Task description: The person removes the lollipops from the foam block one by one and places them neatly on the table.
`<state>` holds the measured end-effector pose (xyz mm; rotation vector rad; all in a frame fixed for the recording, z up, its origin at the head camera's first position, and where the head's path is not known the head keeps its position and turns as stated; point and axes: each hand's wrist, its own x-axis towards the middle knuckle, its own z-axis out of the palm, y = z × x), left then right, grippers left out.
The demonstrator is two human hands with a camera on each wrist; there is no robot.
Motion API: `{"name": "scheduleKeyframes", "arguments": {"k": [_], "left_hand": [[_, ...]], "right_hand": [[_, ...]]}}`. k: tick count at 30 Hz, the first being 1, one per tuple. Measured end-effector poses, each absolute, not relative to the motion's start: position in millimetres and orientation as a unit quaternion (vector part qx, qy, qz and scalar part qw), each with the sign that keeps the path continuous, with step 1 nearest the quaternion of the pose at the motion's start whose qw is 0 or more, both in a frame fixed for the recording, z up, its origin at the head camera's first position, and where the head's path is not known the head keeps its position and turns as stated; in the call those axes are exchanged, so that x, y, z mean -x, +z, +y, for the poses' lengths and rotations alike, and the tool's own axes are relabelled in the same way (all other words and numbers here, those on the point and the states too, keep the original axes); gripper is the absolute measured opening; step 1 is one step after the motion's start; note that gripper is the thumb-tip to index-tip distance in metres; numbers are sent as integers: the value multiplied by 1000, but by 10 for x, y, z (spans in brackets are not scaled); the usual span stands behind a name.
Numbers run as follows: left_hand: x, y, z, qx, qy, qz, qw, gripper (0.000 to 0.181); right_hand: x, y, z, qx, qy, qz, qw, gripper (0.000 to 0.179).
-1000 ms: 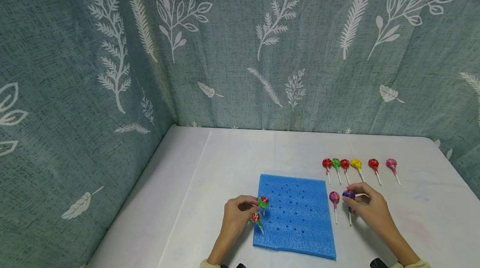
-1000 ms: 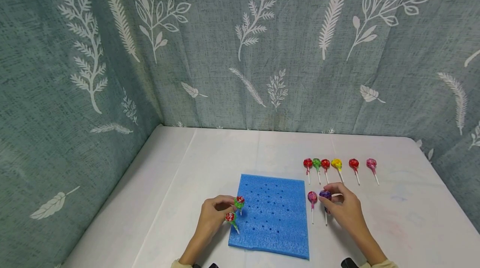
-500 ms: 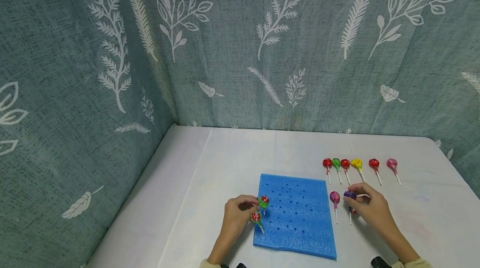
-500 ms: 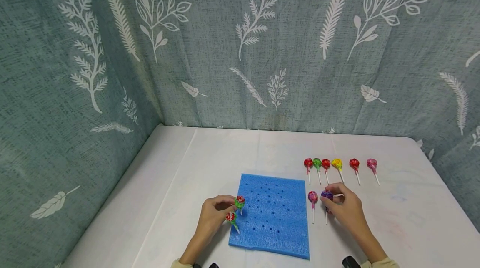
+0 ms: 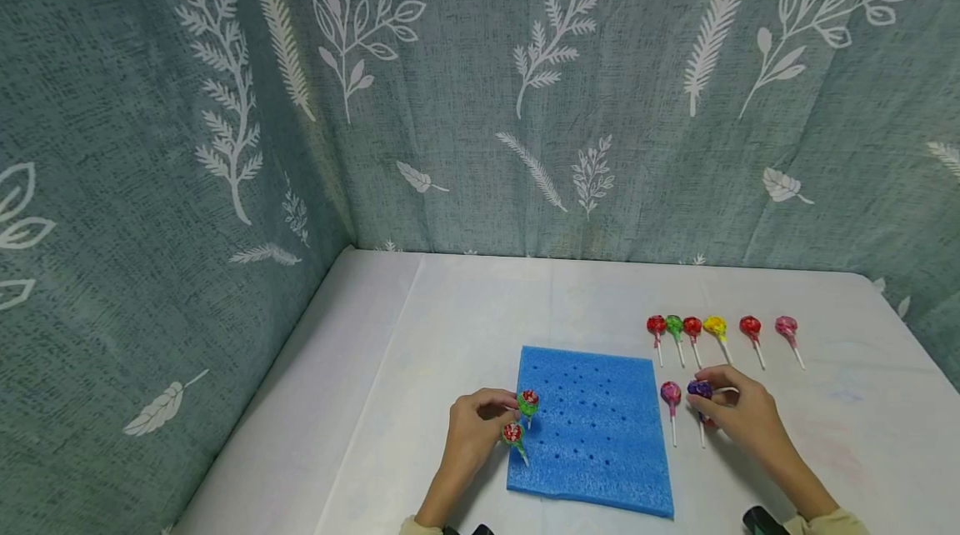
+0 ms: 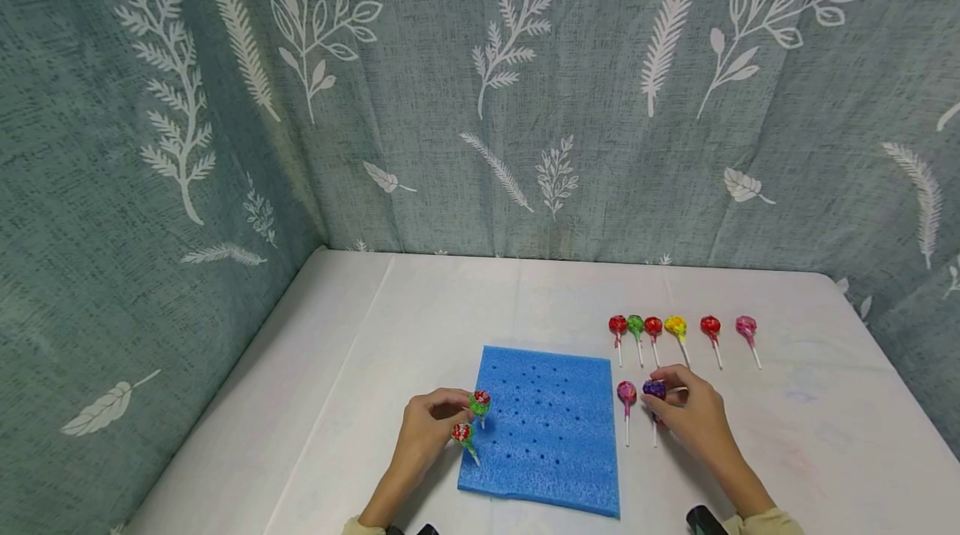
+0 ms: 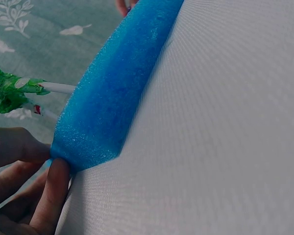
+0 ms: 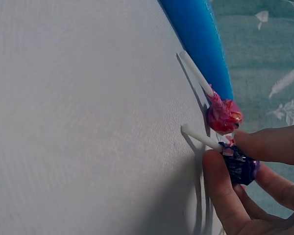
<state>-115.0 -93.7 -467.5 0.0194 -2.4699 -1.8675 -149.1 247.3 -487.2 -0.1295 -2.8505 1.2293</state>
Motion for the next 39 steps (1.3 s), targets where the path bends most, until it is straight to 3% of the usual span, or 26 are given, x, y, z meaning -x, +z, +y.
{"name": "scheduleKeyframes", "arguments": {"k": [12,24,33,39], "left_hand": [[1155,-4661,-935,-19,-607,-794,15,9],[1297,-5092,-972,-18,-606,-795,19,12],[1296,-5054,-964,-19,-602,-798,19,12],[1237,-4805,-934,-17,-599,-800,19,9]], "right_hand": [[1523,-4907,2500,46,375,-926,8,38],[1567,-4882,2538,45,354,-934,-4,39],[1561,-4879,2545,53,375,-925,-30,40],[1577,-4869,2544,46,380,-923,-38,39]]}}
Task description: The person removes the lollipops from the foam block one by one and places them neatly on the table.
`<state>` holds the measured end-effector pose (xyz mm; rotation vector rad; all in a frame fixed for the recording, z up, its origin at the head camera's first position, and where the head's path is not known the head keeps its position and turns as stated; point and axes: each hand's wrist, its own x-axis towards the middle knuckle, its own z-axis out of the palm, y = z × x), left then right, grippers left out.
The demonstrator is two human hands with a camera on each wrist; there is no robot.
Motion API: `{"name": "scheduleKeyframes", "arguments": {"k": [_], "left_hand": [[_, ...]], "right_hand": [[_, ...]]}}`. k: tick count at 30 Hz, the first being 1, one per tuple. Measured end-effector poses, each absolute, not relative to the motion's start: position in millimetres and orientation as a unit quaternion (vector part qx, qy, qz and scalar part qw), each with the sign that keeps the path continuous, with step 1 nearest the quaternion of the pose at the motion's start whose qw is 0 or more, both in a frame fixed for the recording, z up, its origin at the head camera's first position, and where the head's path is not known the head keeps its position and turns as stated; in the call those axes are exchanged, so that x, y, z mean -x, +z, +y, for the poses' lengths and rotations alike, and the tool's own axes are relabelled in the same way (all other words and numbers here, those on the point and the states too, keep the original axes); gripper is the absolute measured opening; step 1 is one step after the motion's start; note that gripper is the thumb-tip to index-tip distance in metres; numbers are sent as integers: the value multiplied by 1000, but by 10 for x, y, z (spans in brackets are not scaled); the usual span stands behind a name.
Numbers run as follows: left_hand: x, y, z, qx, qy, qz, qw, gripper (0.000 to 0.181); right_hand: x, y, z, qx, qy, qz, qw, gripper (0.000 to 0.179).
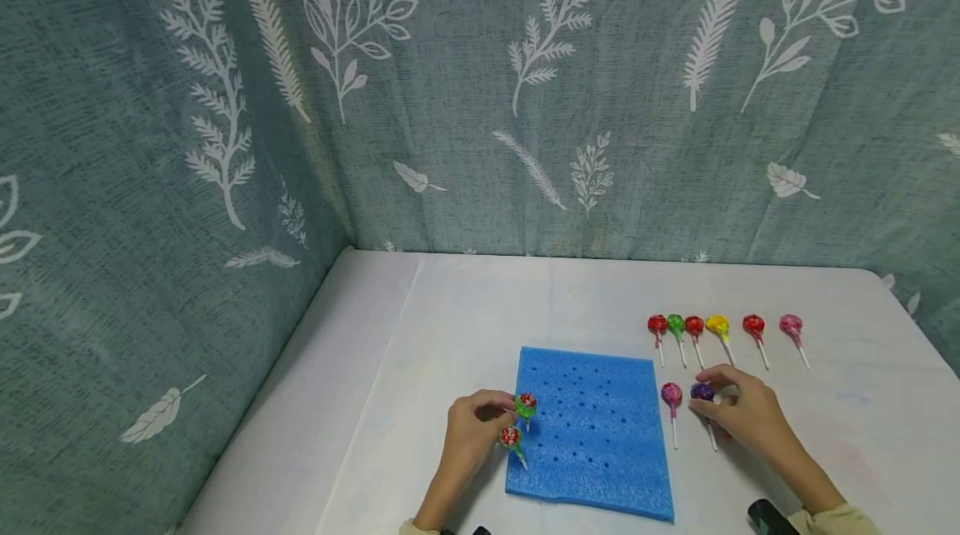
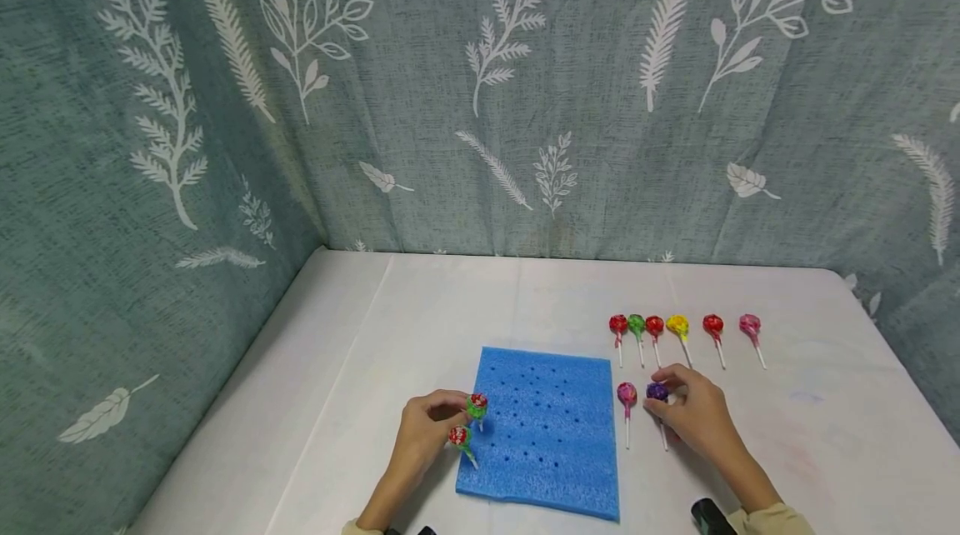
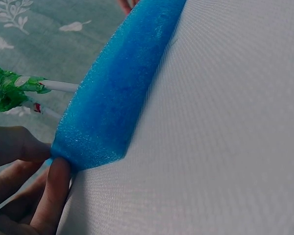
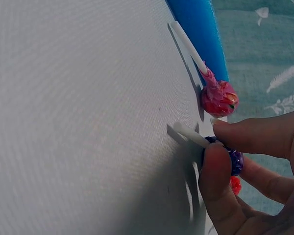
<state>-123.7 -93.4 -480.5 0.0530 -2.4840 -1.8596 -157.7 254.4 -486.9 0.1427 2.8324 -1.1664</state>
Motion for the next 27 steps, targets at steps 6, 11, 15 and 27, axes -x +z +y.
{"name": "scheduleKeyframes", "arguments": {"k": [6,11,15,27], "left_hand": [[1176,-4633,-911,-20,-589,-807,18,8],[1195,-4678,-920,-20,-592,-806,17,8],[1252,-4843,-946,-20,-598,-801,17,9],[1317,-5086,-982,-18,-602,-798,23,9]], "right_hand": [[1581,-4862,2541,-40,-377,925,38,40],[1588,-4853,2548,-40,-375,925,42,43],[1592,-4843,2555,-38,-369,928,40,44],[1590,-4756,2574,-5,-349,937,7,37]]}}
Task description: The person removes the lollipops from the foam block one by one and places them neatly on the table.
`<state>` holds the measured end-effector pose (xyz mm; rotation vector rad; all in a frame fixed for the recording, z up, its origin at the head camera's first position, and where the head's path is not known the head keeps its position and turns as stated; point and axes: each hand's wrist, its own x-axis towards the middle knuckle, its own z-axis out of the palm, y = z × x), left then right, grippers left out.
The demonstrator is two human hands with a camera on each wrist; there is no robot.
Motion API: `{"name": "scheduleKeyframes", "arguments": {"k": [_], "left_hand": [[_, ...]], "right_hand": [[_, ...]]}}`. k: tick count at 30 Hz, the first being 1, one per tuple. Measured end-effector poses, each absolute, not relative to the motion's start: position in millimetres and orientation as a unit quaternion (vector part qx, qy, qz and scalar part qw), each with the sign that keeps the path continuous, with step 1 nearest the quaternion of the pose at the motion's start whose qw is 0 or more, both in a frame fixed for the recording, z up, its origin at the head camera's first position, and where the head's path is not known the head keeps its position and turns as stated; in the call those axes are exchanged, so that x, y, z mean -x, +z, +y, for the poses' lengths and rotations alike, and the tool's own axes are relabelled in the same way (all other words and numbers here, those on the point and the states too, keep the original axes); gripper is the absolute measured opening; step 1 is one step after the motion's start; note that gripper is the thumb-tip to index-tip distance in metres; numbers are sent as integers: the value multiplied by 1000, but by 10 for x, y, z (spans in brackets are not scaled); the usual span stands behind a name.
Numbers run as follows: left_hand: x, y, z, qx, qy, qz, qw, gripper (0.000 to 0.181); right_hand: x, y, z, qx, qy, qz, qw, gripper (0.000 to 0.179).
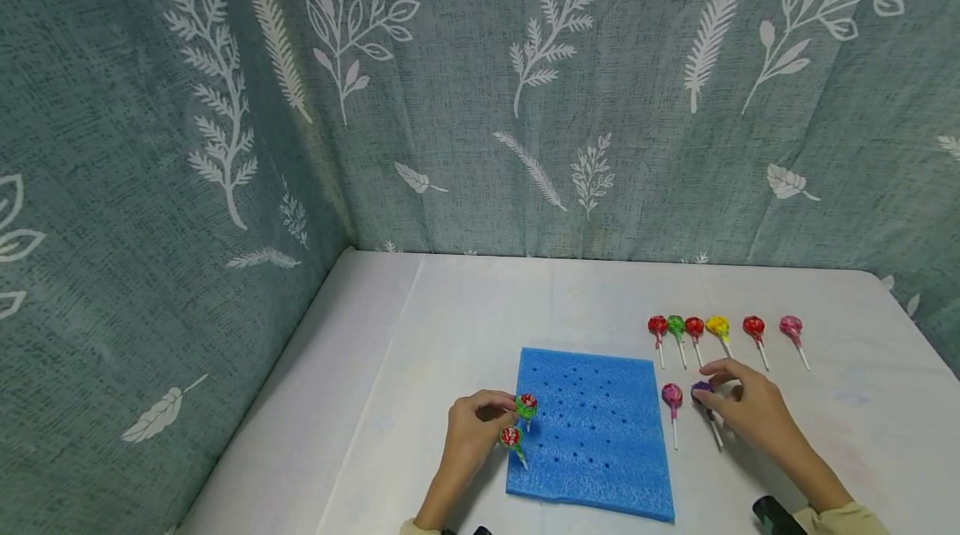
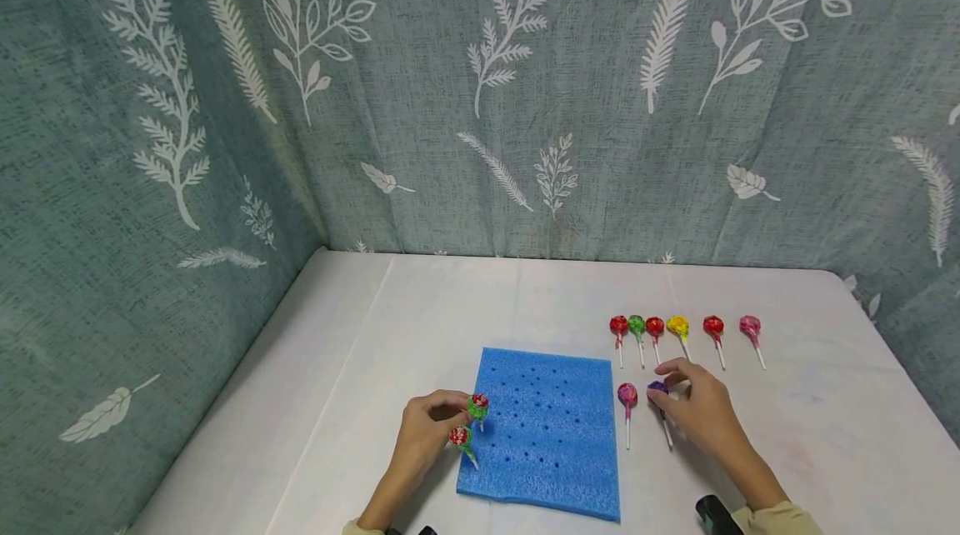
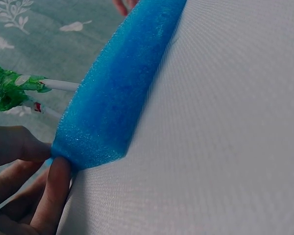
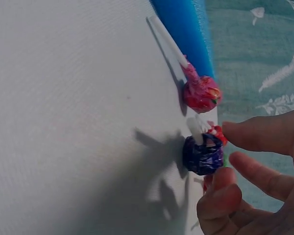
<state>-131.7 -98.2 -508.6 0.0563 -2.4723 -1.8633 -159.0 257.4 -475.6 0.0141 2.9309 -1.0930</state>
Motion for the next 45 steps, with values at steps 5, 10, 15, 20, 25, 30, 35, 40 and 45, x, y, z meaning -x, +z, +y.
{"name": "scheduleKeyframes", "arguments": {"k": [5,10,15,20,25,30,35,40,45], "left_hand": [[1284,-4980,-970,-16,-600,-799,23,9],[1263,-4921,-964,-16,-598,-801,19,8],[1262,-4908,-964,-13,-603,-798,18,8],[1184,-4676,-932,-7,-602,-798,18,6],[1166,-4634,-928,-7,-599,-801,18,6],[1167,-4648,-928,-8,-601,-799,19,7],[1169,-4650,-934,-9,-600,-799,22,7],[1157,-4628,-933,-9,-599,-800,23,7],[1203,-4746,-948,-7,-603,-797,23,8]], "right_hand": [[1593,-4701,2557,9,-353,935,-10,34],[1585,-4648,2498,21,-361,932,-17,32],[1557,-4584,2415,45,-382,923,-20,32],[1526,-4512,2327,69,-397,915,-24,33],[1504,-4442,2231,78,-410,908,-16,32],[1485,-4407,2121,109,-433,895,-22,28],[1477,-4384,1985,127,-448,884,-24,28],[1478,-4381,1854,141,-460,876,-17,26],[1478,-4380,1728,160,-478,863,-4,23]]}}
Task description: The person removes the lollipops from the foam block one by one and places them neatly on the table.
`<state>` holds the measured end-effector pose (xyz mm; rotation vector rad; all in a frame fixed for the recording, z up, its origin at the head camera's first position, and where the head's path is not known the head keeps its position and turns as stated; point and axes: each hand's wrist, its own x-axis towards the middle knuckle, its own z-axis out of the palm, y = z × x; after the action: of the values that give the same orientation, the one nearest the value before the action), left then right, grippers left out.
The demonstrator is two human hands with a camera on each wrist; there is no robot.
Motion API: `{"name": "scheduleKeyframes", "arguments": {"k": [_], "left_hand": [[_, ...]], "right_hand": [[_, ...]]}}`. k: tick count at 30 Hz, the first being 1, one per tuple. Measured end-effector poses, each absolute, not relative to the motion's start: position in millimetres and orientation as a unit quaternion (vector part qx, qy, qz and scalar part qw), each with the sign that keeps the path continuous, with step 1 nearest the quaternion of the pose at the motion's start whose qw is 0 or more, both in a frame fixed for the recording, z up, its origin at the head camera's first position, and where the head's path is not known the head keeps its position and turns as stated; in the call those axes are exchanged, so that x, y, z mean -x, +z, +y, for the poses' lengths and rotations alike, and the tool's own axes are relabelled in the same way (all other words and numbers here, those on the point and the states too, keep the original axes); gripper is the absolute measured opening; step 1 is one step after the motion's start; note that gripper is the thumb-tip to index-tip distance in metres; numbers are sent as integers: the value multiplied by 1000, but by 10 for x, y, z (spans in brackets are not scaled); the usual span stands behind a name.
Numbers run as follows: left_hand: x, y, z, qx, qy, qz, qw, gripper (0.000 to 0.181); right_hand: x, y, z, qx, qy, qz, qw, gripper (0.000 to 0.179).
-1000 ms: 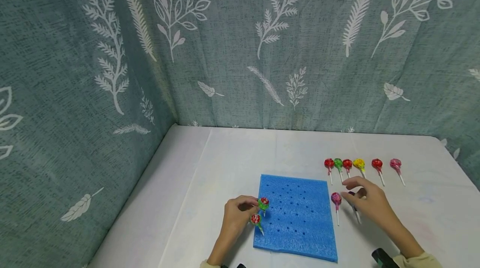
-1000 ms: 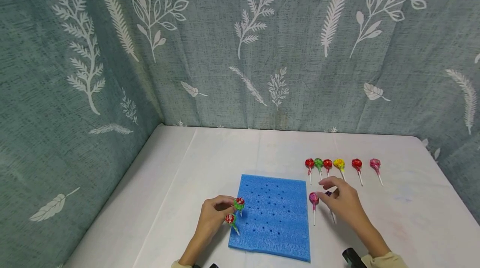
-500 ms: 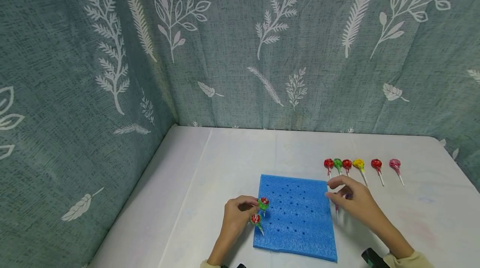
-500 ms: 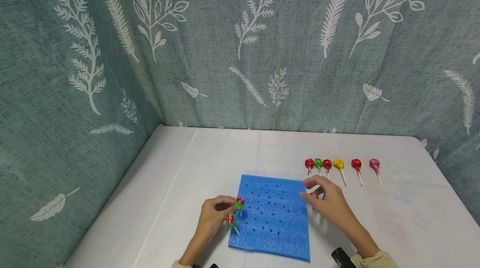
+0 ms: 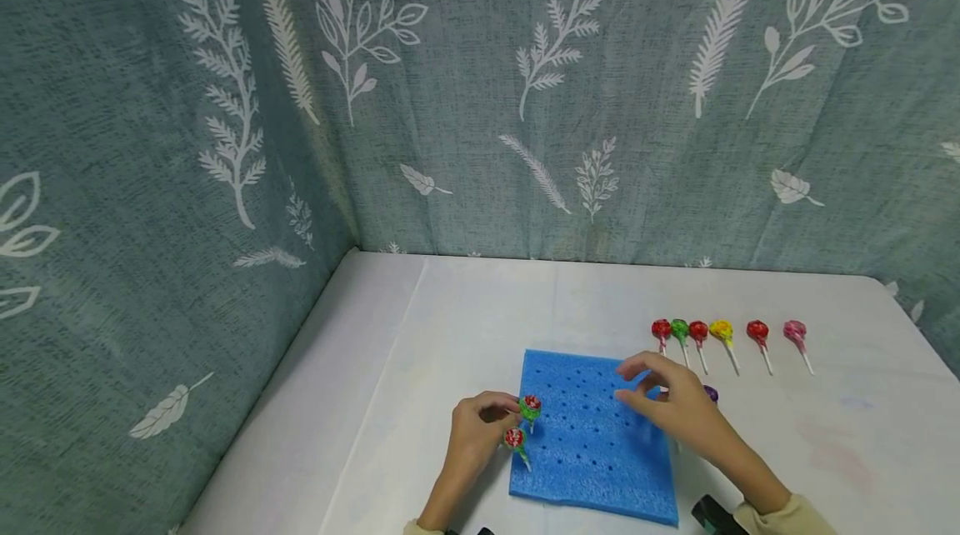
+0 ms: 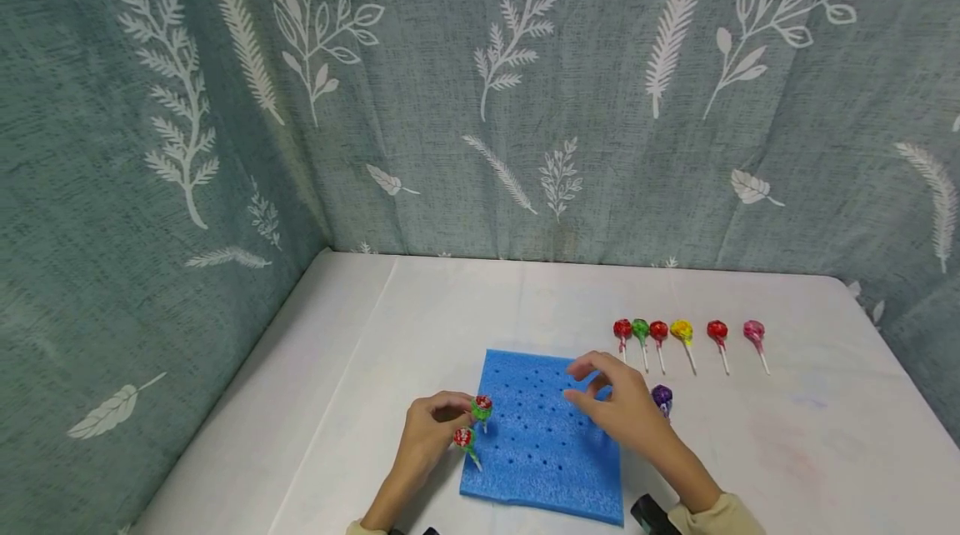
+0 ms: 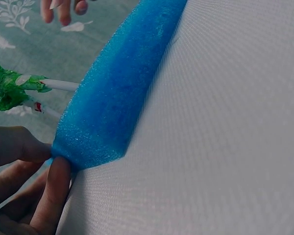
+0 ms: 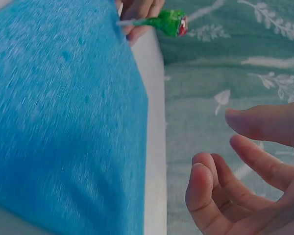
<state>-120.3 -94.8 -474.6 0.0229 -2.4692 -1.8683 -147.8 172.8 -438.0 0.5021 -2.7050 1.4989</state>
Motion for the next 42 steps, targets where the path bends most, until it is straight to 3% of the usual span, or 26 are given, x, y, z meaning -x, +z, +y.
{"name": "scheduleKeyframes", "arguments": {"k": [8,28,42], "left_hand": [[1312,-5080,-996,-7,-605,-796,29,9],[1317,-5088,-1006,-14,-597,-802,21,7],[1160,-4637,-964,-5,-604,-797,18,8]], "right_hand": [[1472,-4353,1550,-188,506,-841,-18,22],[1470,-4469,1096,-231,515,-824,-50,21],[1436,-4539,818,-226,533,-811,-78,23]]}}
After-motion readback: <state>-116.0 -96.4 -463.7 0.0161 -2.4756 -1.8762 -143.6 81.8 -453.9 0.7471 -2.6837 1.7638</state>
